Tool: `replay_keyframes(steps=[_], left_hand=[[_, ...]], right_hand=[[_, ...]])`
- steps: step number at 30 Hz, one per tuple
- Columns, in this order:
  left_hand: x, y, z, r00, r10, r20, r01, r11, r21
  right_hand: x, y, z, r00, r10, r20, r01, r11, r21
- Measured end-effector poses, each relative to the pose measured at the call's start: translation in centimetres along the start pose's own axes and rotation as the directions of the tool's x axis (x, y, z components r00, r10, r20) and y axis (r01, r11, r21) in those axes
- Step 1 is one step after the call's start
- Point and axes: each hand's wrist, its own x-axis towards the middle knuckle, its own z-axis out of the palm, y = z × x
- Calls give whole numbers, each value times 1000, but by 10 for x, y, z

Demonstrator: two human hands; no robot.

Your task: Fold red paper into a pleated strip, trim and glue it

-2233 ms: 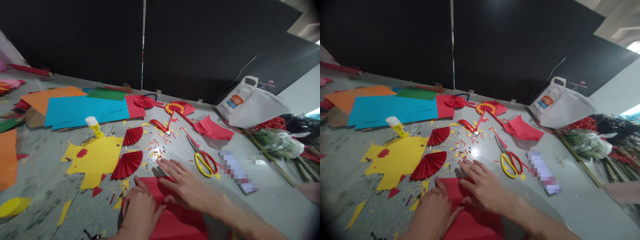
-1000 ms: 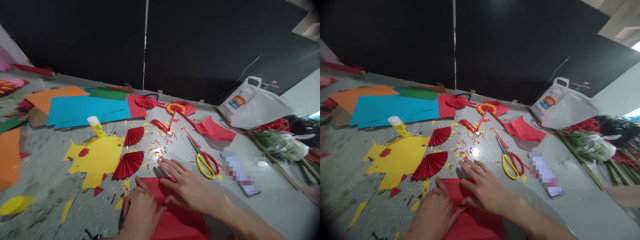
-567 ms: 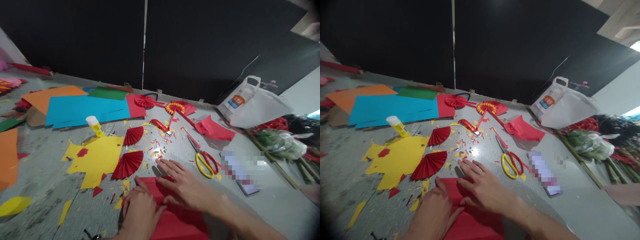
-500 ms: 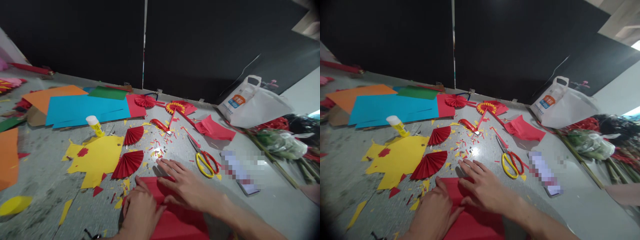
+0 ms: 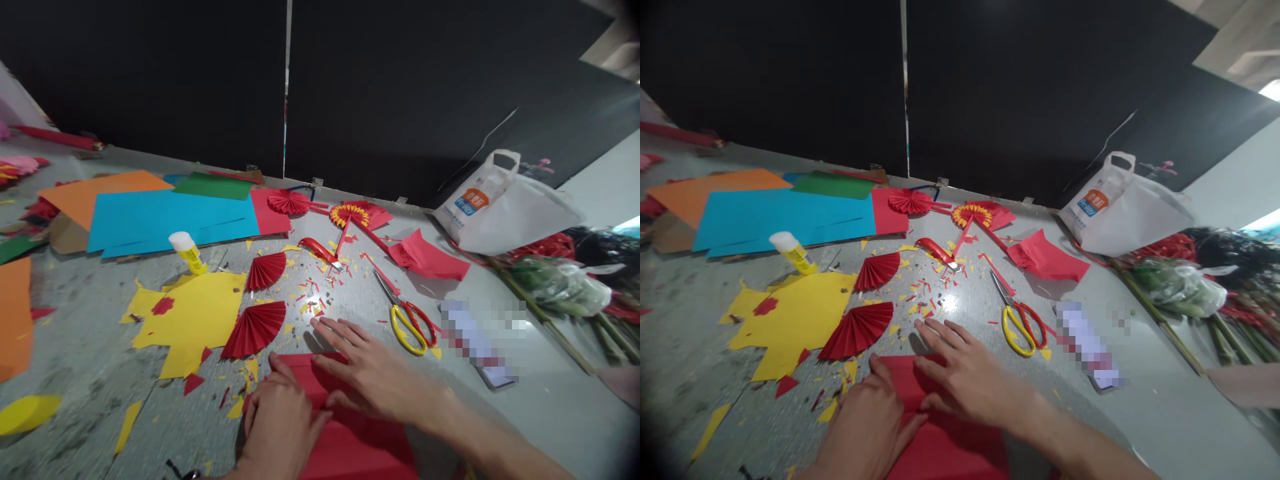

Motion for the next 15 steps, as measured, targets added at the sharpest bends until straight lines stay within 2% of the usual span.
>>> replay_keyframes(steps=[10,15], left_hand=[[0,-1,-5,1000,-3,9,3,1000,-10],[0,-2,-3,1000,22,11,-22,1000,-12]], right_hand=[[2,0,-1,1000,3,4,-3,1000,12],[-7,6,-3,1000,7,-5,-7,1000,21]])
